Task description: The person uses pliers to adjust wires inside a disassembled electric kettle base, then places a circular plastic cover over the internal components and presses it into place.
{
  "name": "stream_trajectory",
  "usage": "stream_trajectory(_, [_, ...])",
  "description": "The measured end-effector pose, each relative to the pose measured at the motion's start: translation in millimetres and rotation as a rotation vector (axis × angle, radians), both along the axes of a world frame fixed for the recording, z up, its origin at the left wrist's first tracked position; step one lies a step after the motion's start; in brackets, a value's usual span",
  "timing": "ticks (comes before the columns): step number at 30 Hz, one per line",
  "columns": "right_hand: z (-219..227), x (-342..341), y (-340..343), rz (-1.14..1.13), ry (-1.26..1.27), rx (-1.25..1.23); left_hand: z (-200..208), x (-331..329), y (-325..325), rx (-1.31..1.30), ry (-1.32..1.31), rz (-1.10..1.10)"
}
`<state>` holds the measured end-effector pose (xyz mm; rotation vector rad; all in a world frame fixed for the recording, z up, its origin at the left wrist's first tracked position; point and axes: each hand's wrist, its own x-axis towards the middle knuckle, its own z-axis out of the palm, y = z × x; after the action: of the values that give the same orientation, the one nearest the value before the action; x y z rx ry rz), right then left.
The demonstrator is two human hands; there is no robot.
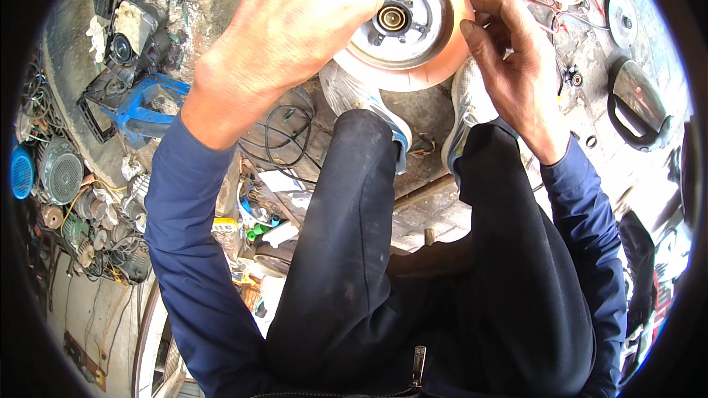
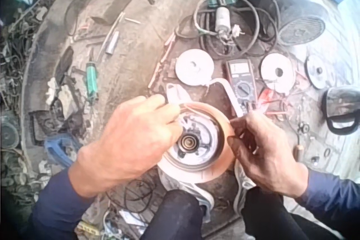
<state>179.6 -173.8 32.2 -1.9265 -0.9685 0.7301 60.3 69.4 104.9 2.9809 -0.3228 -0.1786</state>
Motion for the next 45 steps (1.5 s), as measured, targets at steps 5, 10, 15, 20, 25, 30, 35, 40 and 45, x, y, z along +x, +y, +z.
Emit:
stream_trajectory(5, [-1.3, -1.4, 0.1, -0.014, 0.003, 0.0, 4.9, 0.7, -0.3, 0.022, 0.047, -0.011])
stream_trajectory(10, [-0.1, -0.4, 0.0, -0.003, 0.003, -0.001, 7.0, 3.1, -0.4, 0.018, 0.068, -0.019])
stream_trajectory(15, [0.3, -2.1, 0.7, -0.013, 0.023, 0.006, 5.0, 2.8, 1.4, 0.009, 0.063, -0.02])
stream_trajectory(20, [-0.2, -1.5, 0.2, -0.001, 0.008, 0.006, 5.5, 0.6, 1.8, 0.033, 0.077, -0.02])
stream_trajectory(25, [-0.7, -2.3, 0.6, -0.008, -0.007, 0.021, 1.8, 1.3, 5.1, -0.023, 0.015, -0.047])
stream_trajectory(30, [-0.6, -2.1, 0.8, -0.002, -0.018, 0.025, -4.6, -1.7, 7.5, -0.056, -0.015, -0.044])
stream_trajectory(35, [0.9, -2.3, 2.6, 0.009, -0.025, 0.022, -8.2, -1.4, 10.7, -0.088, -0.051, -0.051])
stream_trajectory(40, [2.7, -5.5, 8.1, -0.029, -0.021, 0.073, -7.1, -6.1, 9.9, -0.081, -0.079, -0.031])
stream_trajectory(45, [3.3, -6.9, 7.7, -0.025, -0.046, 0.056, -12.0, -8.0, 8.7, -0.073, -0.072, -0.005])
